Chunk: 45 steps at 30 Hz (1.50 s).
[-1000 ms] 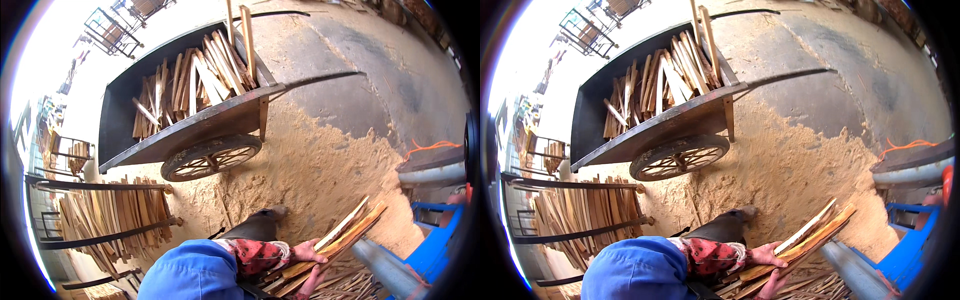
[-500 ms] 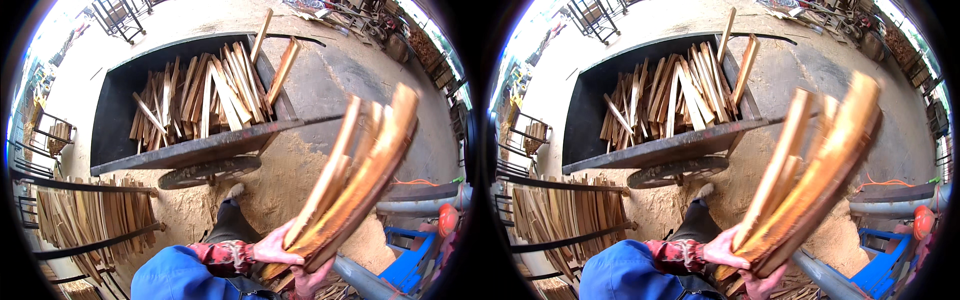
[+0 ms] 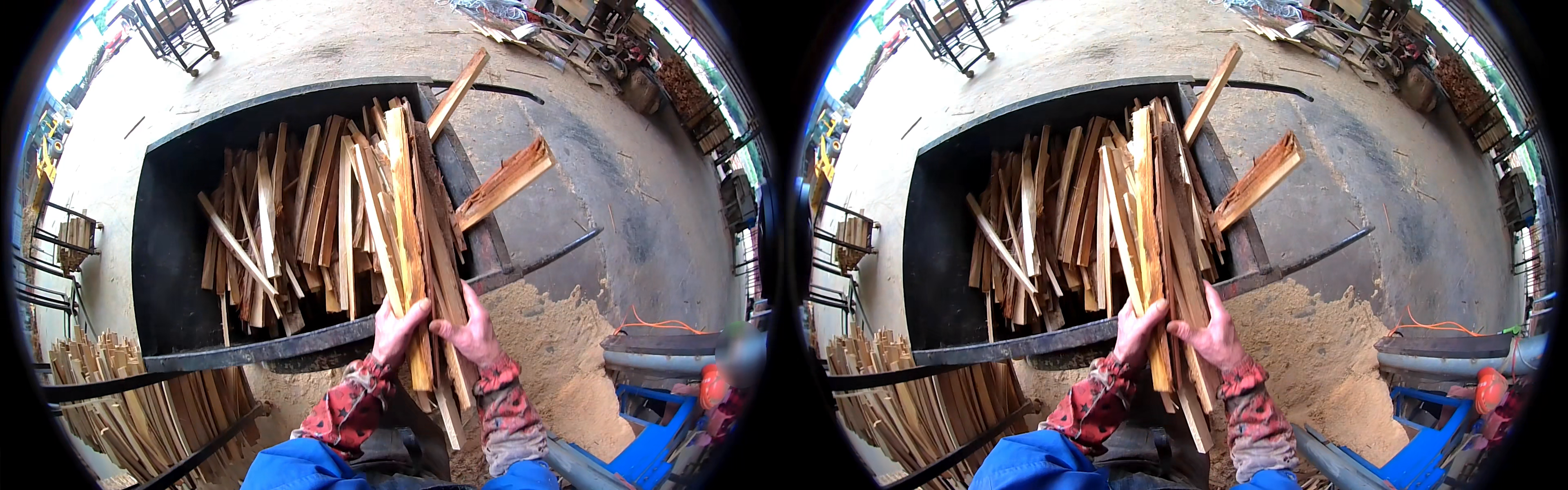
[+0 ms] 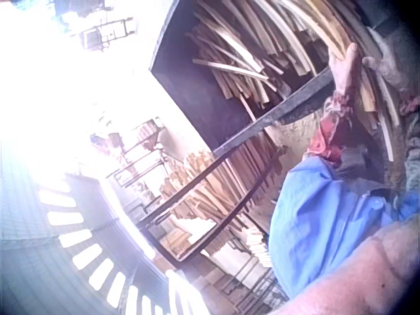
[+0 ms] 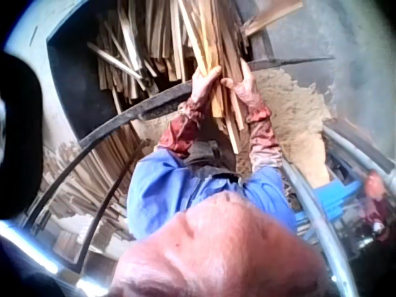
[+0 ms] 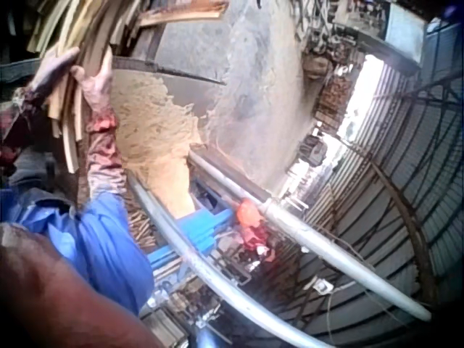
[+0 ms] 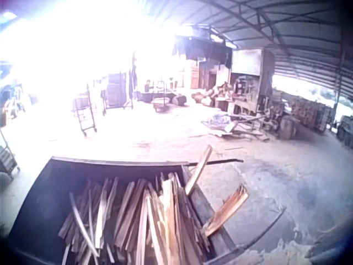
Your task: The person picks up thin wooden strips from a pile on the floor and places them into a black wheelbarrow. They repeatedly gather handfuls of wood and transfer them to the cart, occasionally adjusting the pile.
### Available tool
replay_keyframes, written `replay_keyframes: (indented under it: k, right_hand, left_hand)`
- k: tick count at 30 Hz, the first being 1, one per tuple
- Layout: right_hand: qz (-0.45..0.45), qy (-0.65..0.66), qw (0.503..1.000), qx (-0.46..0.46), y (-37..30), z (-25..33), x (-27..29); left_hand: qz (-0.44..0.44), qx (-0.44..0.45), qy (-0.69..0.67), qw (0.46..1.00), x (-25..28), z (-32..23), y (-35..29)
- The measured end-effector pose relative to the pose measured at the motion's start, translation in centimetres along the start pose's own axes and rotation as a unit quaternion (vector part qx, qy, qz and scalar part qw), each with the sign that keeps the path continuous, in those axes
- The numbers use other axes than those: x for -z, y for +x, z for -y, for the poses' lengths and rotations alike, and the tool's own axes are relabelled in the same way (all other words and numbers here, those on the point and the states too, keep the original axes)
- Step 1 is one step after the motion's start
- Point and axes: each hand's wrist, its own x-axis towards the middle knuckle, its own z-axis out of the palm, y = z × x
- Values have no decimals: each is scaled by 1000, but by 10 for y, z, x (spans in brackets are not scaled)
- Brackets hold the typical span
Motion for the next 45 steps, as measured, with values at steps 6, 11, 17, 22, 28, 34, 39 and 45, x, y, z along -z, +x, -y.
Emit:
replay_keyframes:
  k: [6,11,17,22,28,34,39,45]
  right_hand:
    - [15,10,999,43,130,10,28]
    - [-99,-272,957,11,176,-48,67]
    - [-93,-306,947,-37,88,-107,68]
    - [-134,-311,941,6,68,-108,48]
    - [-187,-297,936,-8,63,-106,47]
    - [-247,-312,916,-48,86,-128,45]
    - [-271,-291,917,9,67,-115,44]
    - [-315,-257,913,-29,-26,-106,38]
  left_hand:
    - [27,-28,-12,999,-21,-41,128]
    - [-93,-23,223,970,-7,-30,263]
    - [-22,-50,450,891,5,22,257]
    - [-59,-170,549,816,3,21,237]
    - [161,-377,568,714,-41,25,195]
    - [245,-359,602,670,-51,47,196]
    - [271,-366,620,639,-43,37,190]
    - [230,-441,596,631,-71,12,193]
